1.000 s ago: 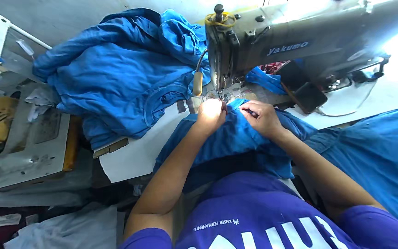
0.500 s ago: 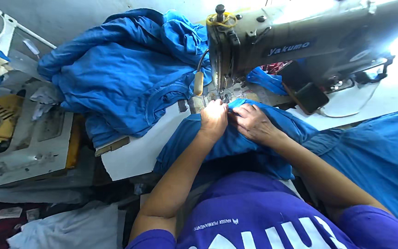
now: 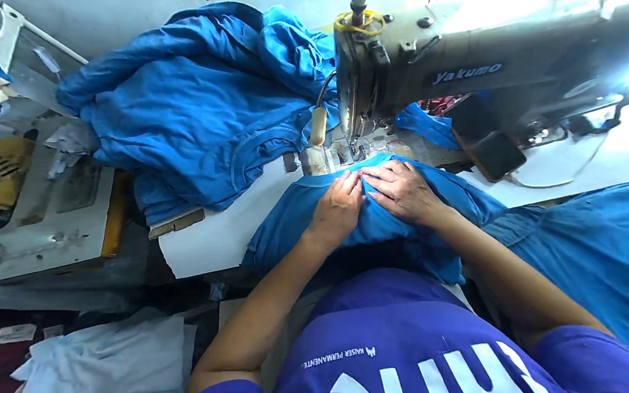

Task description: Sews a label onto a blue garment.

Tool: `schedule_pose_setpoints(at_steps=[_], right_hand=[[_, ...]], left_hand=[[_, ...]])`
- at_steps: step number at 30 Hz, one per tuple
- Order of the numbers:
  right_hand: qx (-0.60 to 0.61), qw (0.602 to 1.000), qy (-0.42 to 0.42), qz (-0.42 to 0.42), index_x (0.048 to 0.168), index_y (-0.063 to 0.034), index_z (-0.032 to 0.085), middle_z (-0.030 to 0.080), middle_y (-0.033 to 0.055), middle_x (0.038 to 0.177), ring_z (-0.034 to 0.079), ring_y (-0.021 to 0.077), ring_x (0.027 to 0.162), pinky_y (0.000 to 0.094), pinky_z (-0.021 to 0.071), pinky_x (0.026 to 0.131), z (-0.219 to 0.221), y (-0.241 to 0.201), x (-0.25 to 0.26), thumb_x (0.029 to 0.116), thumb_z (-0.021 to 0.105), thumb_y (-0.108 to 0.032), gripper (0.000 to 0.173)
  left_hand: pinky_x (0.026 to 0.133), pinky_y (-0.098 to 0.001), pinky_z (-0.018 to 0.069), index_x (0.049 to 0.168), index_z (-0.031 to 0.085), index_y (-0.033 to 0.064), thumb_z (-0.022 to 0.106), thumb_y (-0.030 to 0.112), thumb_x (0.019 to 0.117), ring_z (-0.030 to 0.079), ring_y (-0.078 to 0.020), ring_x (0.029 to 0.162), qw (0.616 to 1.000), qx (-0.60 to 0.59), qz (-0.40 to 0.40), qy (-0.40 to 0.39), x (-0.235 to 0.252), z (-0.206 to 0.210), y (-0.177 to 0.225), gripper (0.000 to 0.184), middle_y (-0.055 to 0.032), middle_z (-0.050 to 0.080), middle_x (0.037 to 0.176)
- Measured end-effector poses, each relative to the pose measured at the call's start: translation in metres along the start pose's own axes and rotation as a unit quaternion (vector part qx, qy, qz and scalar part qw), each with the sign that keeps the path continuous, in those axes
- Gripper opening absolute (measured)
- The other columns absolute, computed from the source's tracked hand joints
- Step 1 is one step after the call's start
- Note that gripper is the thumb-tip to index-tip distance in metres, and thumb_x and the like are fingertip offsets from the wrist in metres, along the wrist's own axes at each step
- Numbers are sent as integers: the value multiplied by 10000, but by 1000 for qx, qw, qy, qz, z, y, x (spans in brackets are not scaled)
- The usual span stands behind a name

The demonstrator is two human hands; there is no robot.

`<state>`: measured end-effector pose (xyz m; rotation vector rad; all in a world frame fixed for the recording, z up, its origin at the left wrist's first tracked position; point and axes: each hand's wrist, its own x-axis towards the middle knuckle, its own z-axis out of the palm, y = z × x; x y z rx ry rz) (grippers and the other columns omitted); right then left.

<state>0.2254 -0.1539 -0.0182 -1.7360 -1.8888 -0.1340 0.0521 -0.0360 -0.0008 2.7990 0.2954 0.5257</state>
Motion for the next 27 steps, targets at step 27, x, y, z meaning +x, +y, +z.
schedule_pose_setpoints(at_steps=[27], right_hand=[[-1, 999, -38, 16, 1326, -83, 695, 628, 154, 1394, 571, 348, 1295, 479, 433, 1111, 5, 25, 33, 1049, 468, -362, 453]], left_hand=[[1209, -478, 346, 1414, 574, -48, 449, 369, 1061, 477, -315, 1446, 999, -13, 33, -37, 24, 0, -48, 560, -184, 531, 1520]])
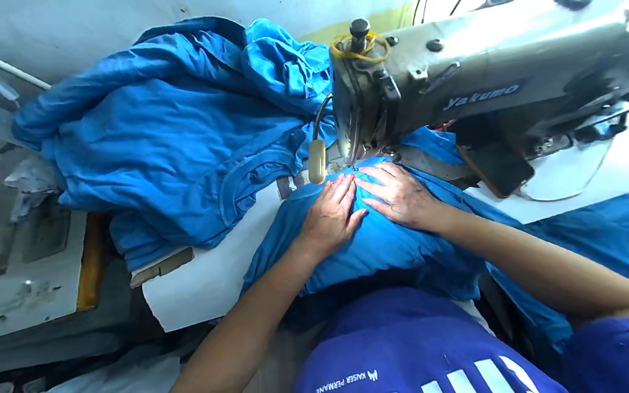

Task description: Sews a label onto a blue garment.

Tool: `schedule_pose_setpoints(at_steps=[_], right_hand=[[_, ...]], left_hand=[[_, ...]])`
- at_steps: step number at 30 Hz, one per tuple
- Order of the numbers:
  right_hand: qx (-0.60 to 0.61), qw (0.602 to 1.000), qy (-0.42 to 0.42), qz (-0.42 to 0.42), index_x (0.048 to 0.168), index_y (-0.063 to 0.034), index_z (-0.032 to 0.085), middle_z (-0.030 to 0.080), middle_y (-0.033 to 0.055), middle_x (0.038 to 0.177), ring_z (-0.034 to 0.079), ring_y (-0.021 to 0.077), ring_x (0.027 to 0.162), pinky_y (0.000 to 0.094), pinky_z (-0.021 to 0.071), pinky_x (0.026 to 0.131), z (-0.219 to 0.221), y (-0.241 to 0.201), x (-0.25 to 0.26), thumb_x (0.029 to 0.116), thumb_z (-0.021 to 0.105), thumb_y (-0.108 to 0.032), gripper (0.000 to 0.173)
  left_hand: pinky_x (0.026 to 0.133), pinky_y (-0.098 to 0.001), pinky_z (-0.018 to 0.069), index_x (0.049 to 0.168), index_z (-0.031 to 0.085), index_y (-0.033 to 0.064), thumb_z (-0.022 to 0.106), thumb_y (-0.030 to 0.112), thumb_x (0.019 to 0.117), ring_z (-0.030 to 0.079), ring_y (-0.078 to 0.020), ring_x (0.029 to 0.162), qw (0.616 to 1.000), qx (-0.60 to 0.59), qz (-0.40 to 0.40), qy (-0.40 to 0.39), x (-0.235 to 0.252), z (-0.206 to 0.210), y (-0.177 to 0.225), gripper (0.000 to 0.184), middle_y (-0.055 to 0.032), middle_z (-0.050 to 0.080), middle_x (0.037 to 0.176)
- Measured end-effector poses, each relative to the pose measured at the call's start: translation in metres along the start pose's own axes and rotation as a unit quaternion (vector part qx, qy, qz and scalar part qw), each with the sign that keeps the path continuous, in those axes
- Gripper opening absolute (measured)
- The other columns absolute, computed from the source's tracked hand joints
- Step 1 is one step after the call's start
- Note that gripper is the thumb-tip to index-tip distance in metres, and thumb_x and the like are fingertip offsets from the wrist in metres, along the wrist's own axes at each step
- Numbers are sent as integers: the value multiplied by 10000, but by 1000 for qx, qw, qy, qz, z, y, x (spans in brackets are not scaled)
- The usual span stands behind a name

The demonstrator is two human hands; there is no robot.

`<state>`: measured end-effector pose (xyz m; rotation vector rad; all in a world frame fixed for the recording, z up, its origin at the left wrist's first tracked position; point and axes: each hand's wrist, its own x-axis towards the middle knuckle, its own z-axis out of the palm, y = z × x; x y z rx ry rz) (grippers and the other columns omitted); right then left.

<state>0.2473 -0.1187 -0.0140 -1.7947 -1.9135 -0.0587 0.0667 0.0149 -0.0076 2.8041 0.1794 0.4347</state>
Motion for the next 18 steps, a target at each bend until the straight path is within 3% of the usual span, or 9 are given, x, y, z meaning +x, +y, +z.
schedule_pose_setpoints(at_steps=[9, 18], right_hand=[[-9, 999, 29, 42, 1305, -91, 710, 634, 134, 1398, 568, 327, 1311, 463, 442, 1099, 4, -1, 5, 1046, 478, -371, 446], [-15, 998, 40, 42, 1293, -93, 717, 649, 117, 1382, 578, 306, 1306, 439, 438, 1106, 5, -1, 4, 1040, 497, -359, 428]], left_hand=[[1211, -471, 346, 1402, 593, -37, 462, 374, 1048, 476, -296, 1449, 999, -18, 37, -3, 11, -3, -23, 558, -177, 542, 1511], [1210, -468, 346, 1400, 598, -28, 468, 378, 1049, 476, -286, 1450, 999, -17, 33, 0, 11, -3, -21, 552, -170, 546, 1509]])
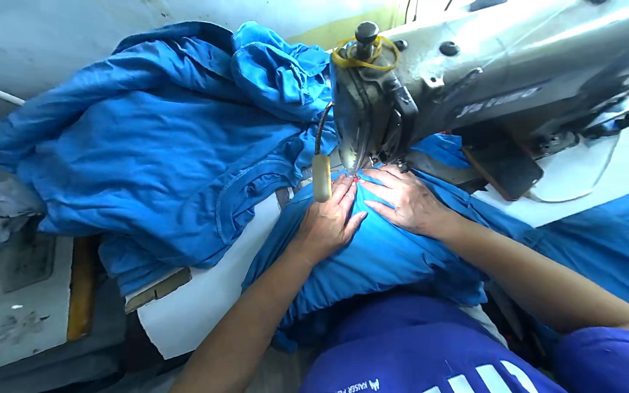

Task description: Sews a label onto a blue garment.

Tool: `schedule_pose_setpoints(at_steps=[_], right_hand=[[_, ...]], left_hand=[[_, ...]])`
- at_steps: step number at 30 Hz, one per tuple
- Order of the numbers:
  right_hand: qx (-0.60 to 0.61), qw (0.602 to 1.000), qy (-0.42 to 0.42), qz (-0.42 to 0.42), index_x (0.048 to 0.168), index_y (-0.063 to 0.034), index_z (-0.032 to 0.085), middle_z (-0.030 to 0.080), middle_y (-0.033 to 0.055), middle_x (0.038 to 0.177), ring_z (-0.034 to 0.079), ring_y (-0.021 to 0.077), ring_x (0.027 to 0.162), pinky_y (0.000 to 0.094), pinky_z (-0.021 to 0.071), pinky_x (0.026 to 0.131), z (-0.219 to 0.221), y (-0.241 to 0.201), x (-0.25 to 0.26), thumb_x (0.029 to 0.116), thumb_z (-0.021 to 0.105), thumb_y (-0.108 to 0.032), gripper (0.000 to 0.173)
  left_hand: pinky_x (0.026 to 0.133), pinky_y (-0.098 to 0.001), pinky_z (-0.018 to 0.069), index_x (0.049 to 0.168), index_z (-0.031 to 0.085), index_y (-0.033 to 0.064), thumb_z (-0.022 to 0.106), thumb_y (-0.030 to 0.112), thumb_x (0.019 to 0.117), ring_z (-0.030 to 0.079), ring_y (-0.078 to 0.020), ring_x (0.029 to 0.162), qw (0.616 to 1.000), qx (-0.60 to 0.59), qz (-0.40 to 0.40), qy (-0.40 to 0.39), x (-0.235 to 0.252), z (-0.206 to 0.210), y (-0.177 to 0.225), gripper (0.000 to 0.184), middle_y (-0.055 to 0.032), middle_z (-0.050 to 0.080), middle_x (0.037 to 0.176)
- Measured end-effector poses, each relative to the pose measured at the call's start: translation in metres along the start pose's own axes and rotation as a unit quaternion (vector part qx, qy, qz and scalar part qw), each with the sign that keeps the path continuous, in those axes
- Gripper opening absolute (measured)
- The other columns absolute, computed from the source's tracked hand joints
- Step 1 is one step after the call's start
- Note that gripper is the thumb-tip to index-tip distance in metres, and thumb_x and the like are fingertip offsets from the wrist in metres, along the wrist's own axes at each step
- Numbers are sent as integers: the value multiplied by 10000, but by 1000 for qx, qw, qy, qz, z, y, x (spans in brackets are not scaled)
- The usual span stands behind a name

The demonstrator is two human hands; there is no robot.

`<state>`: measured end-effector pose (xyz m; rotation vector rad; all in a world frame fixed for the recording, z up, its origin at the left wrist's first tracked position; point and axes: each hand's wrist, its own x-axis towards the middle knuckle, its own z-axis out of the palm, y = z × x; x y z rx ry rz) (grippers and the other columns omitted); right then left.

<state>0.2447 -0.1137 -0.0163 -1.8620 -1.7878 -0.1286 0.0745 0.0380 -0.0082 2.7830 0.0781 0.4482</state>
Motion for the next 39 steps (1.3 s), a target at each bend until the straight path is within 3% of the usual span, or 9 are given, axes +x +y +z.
schedule_pose_setpoints(at_steps=[16, 24, 27, 30, 34, 36, 39], right_hand=[[2, 1000, -3, -22, 1279, -79, 723, 640, 113, 1405, 595, 327, 1268, 473, 451, 1068, -3, -1, -2, 1049, 492, -346, 421], [15, 999, -10, -46, 1271, -65, 725, 652, 114, 1388, 592, 321, 1287, 484, 426, 1114, -4, 0, -2, 1050, 496, -309, 401], [27, 997, -49, -44, 1308, -51, 695, 604, 142, 1448, 537, 321, 1380, 527, 370, 1175, -15, -6, -12, 1056, 470, -290, 413], [57, 998, -17, 9, 1304, -54, 699, 579, 156, 1466, 545, 306, 1367, 495, 425, 1150, -38, -10, -39, 1035, 530, -265, 382], [-50, 974, 188, 120, 1255, -7, 709, 624, 223, 1382, 583, 366, 1314, 509, 485, 1088, -74, 28, -94, 1018, 594, -192, 322], [-126, 945, 237, 185, 1286, 43, 661, 592, 281, 1389, 523, 436, 1355, 542, 425, 1134, -99, 52, -113, 1027, 589, -196, 360], [-158, 917, 187, 316, 1430, 66, 517, 449, 324, 1510, 390, 504, 1435, 639, 318, 1161, -132, 74, -125, 1067, 504, -303, 518]], left_hand=[[1216, -472, 334, 1402, 584, -52, 459, 351, 1046, 466, -303, 1455, 1000, 12, 10, -1, 1, 0, 1, 552, -186, 541, 1509], [1217, -471, 331, 1405, 579, -53, 459, 330, 1044, 460, -310, 1458, 1000, 19, 8, -7, 1, -1, 3, 540, -187, 540, 1509], [1220, -467, 327, 1406, 573, -62, 463, 319, 1044, 459, -314, 1458, 1000, 18, 12, -6, 2, -2, 3, 538, -193, 541, 1506], [1228, -457, 317, 1414, 565, -61, 460, 320, 1050, 443, -312, 1469, 1000, 15, 7, -16, 2, -3, 3, 538, -196, 527, 1517], [1227, -458, 322, 1396, 590, -47, 472, 328, 1047, 456, -305, 1461, 1000, 10, 8, -2, 2, -1, 2, 526, -179, 531, 1520], [1229, -458, 318, 1391, 593, -50, 475, 329, 1045, 454, -308, 1463, 1000, 11, 9, -2, 2, -1, 2, 526, -181, 534, 1516], [1228, -454, 320, 1387, 595, -55, 480, 328, 1040, 459, -307, 1459, 1000, 16, 13, -3, 2, -2, 2, 529, -186, 540, 1510]])
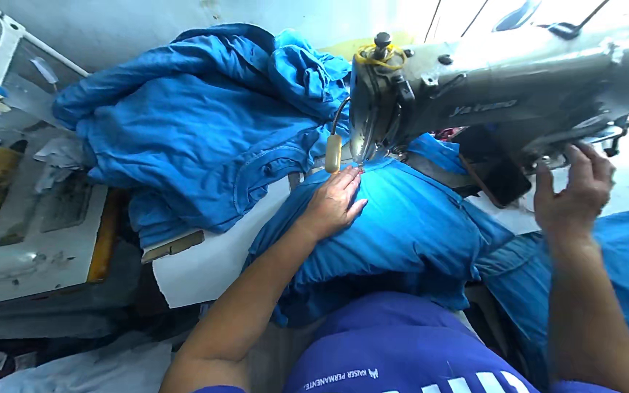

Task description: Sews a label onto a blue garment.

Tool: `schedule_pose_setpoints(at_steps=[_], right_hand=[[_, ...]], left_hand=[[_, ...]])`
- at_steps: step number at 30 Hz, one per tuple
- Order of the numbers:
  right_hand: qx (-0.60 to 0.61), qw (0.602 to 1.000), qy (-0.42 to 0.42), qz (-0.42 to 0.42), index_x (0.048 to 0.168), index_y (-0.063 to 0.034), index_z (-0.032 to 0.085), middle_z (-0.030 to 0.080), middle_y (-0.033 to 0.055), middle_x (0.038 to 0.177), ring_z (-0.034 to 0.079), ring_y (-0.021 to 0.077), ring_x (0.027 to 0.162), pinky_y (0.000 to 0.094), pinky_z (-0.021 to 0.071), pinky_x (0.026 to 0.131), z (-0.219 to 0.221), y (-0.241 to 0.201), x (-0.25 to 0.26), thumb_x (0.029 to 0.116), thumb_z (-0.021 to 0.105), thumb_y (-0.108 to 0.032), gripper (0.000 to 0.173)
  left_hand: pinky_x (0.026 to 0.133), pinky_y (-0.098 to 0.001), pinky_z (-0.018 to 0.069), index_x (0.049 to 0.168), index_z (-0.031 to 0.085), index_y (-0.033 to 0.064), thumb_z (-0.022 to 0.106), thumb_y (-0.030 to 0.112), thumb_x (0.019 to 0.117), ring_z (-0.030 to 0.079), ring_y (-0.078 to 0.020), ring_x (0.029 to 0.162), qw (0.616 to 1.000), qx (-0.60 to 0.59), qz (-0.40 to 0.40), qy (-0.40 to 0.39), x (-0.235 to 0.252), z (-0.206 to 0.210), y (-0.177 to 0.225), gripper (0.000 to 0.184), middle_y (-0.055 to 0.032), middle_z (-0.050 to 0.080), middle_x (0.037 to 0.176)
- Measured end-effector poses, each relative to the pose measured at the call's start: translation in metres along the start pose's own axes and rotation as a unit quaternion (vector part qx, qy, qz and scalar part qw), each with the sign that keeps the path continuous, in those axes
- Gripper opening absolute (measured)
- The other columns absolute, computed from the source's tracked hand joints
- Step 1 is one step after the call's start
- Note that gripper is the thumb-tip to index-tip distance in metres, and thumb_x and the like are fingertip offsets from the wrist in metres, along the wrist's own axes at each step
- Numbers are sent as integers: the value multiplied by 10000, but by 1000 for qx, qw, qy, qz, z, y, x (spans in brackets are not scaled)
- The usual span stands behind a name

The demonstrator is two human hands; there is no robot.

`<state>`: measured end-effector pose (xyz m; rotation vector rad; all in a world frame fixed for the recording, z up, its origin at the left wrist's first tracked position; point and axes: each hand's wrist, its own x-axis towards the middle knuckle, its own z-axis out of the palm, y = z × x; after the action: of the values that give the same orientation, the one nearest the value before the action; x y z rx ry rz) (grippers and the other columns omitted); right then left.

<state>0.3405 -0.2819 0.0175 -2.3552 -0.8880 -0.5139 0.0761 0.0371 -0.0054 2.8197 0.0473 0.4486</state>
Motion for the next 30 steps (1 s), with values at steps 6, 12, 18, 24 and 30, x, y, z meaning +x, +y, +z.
schedule_pose_setpoints(at_steps=[6, 12, 18, 24, 30], right_hand=[[-38, 999, -28, 2, 1450, 39, 528, 474, 285, 1522, 404, 500, 1433, 656, 322, 1139, -10, 10, 7, 1087, 454, -340, 530], [-61, 997, -34, -13, 1426, 64, 541, 495, 289, 1504, 435, 511, 1405, 639, 329, 1141, -13, 8, 8, 1081, 474, -345, 540], [-76, 993, -86, 10, 1452, 50, 527, 485, 297, 1511, 433, 550, 1387, 725, 327, 1080, 2, 11, -13, 1091, 429, -365, 559], [-61, 995, -83, 14, 1472, 21, 523, 476, 262, 1537, 478, 520, 1365, 688, 331, 1098, 18, 22, -25, 1108, 325, -368, 568], [-68, 994, -80, 10, 1472, 26, 518, 469, 259, 1544, 470, 526, 1370, 687, 328, 1103, 18, 22, -24, 1105, 327, -416, 605]], left_hand=[[1226, -455, 321, 1388, 592, -57, 482, 320, 1039, 463, -307, 1455, 1000, 2, -2, -2, 1, -2, 0, 526, -190, 538, 1509], [1226, -455, 318, 1406, 576, -57, 464, 335, 1045, 461, -303, 1457, 1000, 2, -9, -4, 4, -1, -2, 545, -197, 530, 1514], [1209, -461, 350, 1384, 599, -49, 493, 330, 1029, 488, -311, 1435, 1000, 0, -12, 10, 7, 0, -4, 530, -196, 559, 1484], [1188, -454, 387, 1340, 642, -35, 500, 331, 1026, 519, -301, 1412, 1000, 16, -2, 22, 3, 0, -1, 503, -174, 591, 1458], [1133, -439, 456, 1249, 700, -27, 537, 299, 1009, 590, -299, 1338, 998, 16, 15, 52, 1, 2, 0, 437, -173, 651, 1375]])
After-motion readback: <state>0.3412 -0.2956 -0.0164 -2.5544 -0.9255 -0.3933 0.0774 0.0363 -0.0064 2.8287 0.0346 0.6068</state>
